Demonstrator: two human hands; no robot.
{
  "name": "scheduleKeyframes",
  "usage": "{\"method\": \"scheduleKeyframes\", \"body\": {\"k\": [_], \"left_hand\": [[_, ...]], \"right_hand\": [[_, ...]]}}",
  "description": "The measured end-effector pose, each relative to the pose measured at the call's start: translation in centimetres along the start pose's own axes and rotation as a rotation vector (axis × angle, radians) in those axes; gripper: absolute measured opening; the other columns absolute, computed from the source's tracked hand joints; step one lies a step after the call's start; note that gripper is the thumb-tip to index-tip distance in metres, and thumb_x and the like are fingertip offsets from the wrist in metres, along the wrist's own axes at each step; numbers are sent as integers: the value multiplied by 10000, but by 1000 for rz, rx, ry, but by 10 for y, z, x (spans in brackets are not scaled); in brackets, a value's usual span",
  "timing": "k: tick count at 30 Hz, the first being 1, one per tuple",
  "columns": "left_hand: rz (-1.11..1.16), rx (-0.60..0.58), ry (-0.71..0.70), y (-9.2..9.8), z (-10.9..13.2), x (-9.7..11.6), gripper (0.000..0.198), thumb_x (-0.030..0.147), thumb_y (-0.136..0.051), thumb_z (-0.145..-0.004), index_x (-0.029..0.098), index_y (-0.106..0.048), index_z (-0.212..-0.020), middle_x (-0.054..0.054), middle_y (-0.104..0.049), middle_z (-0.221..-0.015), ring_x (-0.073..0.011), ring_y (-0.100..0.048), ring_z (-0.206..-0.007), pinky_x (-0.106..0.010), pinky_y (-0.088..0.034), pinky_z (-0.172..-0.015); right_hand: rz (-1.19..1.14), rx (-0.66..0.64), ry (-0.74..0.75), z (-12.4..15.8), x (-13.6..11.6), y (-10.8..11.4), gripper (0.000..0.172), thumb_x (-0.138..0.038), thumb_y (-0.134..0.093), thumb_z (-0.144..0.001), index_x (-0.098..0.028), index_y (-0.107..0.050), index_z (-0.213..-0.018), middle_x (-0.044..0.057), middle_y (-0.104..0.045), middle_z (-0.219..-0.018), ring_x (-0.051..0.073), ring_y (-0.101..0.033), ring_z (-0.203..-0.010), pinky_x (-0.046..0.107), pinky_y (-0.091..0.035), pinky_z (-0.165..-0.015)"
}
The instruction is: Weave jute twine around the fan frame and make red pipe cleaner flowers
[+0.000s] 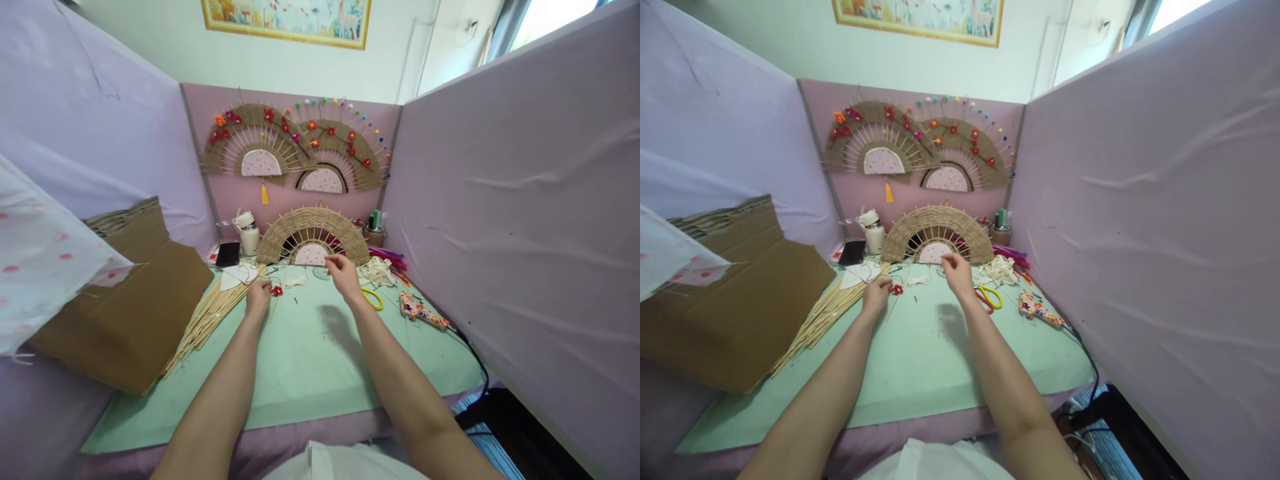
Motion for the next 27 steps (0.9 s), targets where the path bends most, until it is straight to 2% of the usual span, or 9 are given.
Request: {"method": "scheduleKeyframes", "body": {"k": [4, 7, 12, 15, 17, 18, 22, 27], "left_hand": [[-10, 30, -18, 4, 4, 7, 189, 176, -530, -677, 172, -696, -767, -96, -702, -790, -233, -632, -810, -366, -441, -821], [-53, 105, -88, 9, 8, 17, 245, 209, -495, -721, 156, -689, -861, -111, -697, -869, -237, -619, -857, -363, -437, -837], [-53, 223, -209, 14, 9, 29, 282, 240, -457, -749, 150, -674, -905, -103, -680, -915, -219, -604, -881, -345, -445, -842], [-50, 246, -237, 13, 8, 31, 290, 249, -449, -748, 145, -672, -901, -94, -674, -889, -213, -599, -847, -349, -452, -824], [-53, 255, -259, 12, 8, 32, 288, 253, -448, -746, 144, -671, -892, -87, -669, -863, -214, -595, -833, -354, -454, -818], [-52, 259, -269, 11, 8, 33, 284, 252, -448, -745, 146, -671, -886, -85, -667, -858, -214, -593, -828, -354, -454, -815], [-47, 262, -321, 11, 12, 37, 269, 246, -449, -739, 151, -671, -858, -85, -663, -852, -210, -593, -818, -349, -454, -813], [-28, 259, -321, 10, 15, 39, 259, 242, -447, -736, 169, -667, -852, -73, -665, -856, -213, -598, -855, -340, -460, -802]], "right_hand": [[26, 75, 96, -7, -39, 41, 310, -384, -543, -742, -132, -630, -901, 43, -651, -749, 121, -557, -612, 239, -446, -583], [95, 136, 148, -12, -49, 84, 340, -440, -557, -752, -128, -645, -856, 39, -645, -717, 119, -550, -604, 240, -439, -584], [334, 280, 157, -36, -31, 160, 394, -454, -473, -820, -105, -652, -778, 46, -618, -621, 115, -511, -523, 233, -412, -532], [661, 297, 92, -61, -10, 191, 310, -258, -420, -850, -83, -639, -984, 109, -680, -849, 141, -598, -699, 244, -451, -654], [980, 187, -37, -78, 7, 200, 355, -139, -380, -841, -89, -596, -1118, 133, -660, -1034, 139, -613, -863, 228, -444, -758], [1038, 146, -73, -86, 15, 202, 350, -122, -403, -829, -90, -608, -1111, 138, -656, -1056, 144, -613, -899, 223, -437, -785], [1179, 33, -184, -105, 43, 201, 241, -126, -496, -797, -117, -694, -934, 147, -687, -965, 190, -632, -902, 247, -441, -792], [1331, -29, -296, -115, 71, 199, 214, -125, -560, -780, -84, -691, -944, 219, -667, -983, 241, -633, -951, 287, -449, -807]]}}
Point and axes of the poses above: each hand's wrist, its own z-axis away from the middle knuckle, its own y-axis out of the back of the hand, x = y × z, the point moved 2 cm from there along -z, towards the middle knuckle
